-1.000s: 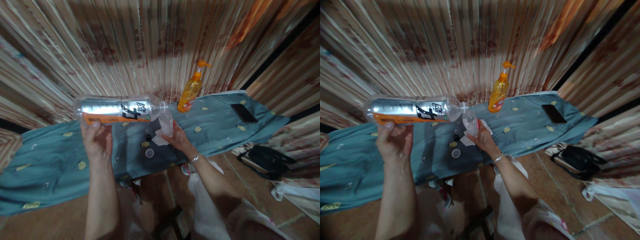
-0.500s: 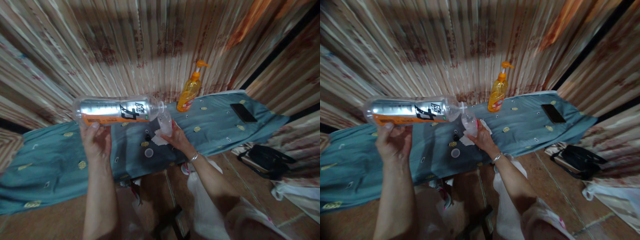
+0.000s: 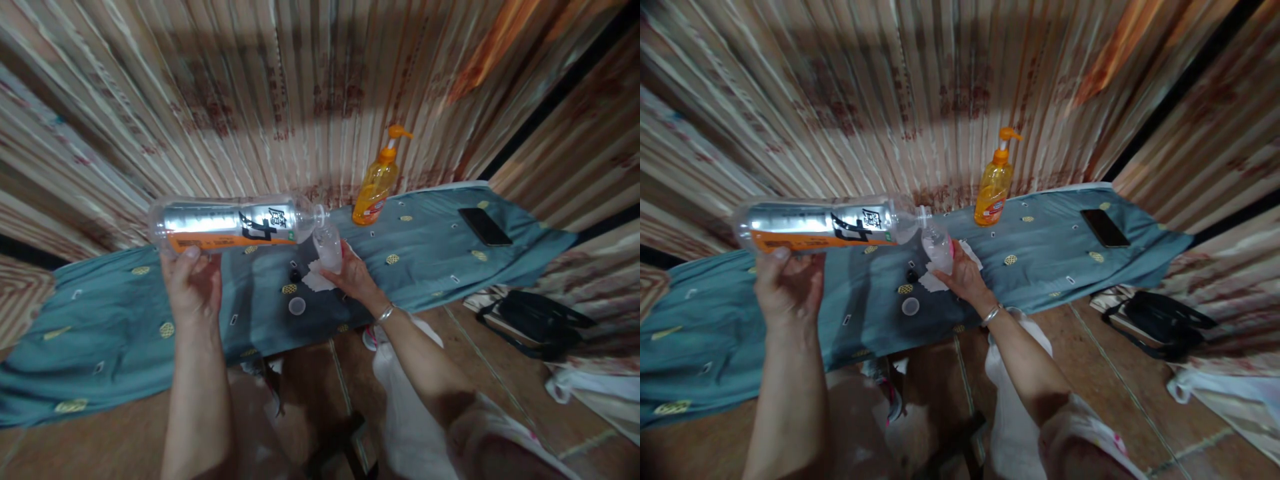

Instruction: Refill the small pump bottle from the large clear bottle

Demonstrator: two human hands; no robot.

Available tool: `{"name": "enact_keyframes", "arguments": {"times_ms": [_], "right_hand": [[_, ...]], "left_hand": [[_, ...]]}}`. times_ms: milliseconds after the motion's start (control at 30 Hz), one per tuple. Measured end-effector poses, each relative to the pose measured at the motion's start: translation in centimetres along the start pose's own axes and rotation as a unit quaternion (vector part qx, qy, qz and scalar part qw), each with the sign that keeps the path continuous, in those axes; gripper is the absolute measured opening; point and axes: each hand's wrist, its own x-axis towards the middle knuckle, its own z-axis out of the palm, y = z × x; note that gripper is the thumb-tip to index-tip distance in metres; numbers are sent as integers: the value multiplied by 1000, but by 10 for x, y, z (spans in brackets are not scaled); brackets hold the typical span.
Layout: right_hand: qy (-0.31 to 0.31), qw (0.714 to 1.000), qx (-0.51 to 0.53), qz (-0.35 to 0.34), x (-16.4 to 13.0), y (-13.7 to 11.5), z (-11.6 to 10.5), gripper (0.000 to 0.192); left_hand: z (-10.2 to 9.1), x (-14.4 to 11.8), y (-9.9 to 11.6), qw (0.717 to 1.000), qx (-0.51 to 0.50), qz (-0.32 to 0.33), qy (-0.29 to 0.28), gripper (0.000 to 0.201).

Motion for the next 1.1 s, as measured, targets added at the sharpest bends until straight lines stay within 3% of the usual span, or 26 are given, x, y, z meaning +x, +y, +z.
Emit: {"name": "enact_keyframes", "arguments": {"times_ms": [133, 467, 1100], "right_hand": [[-4, 1000, 4, 1, 0, 0, -1, 91], [-4, 1000, 6, -3, 0, -2, -2, 89], [-11, 1000, 3, -2, 0, -2, -2, 88]], "left_hand": [[2, 1, 1, 1000, 2, -5, -5, 54], [5, 8, 1, 1000, 6, -19, 7, 47], [5, 12, 3, 1000, 7, -23, -3, 55]]}}
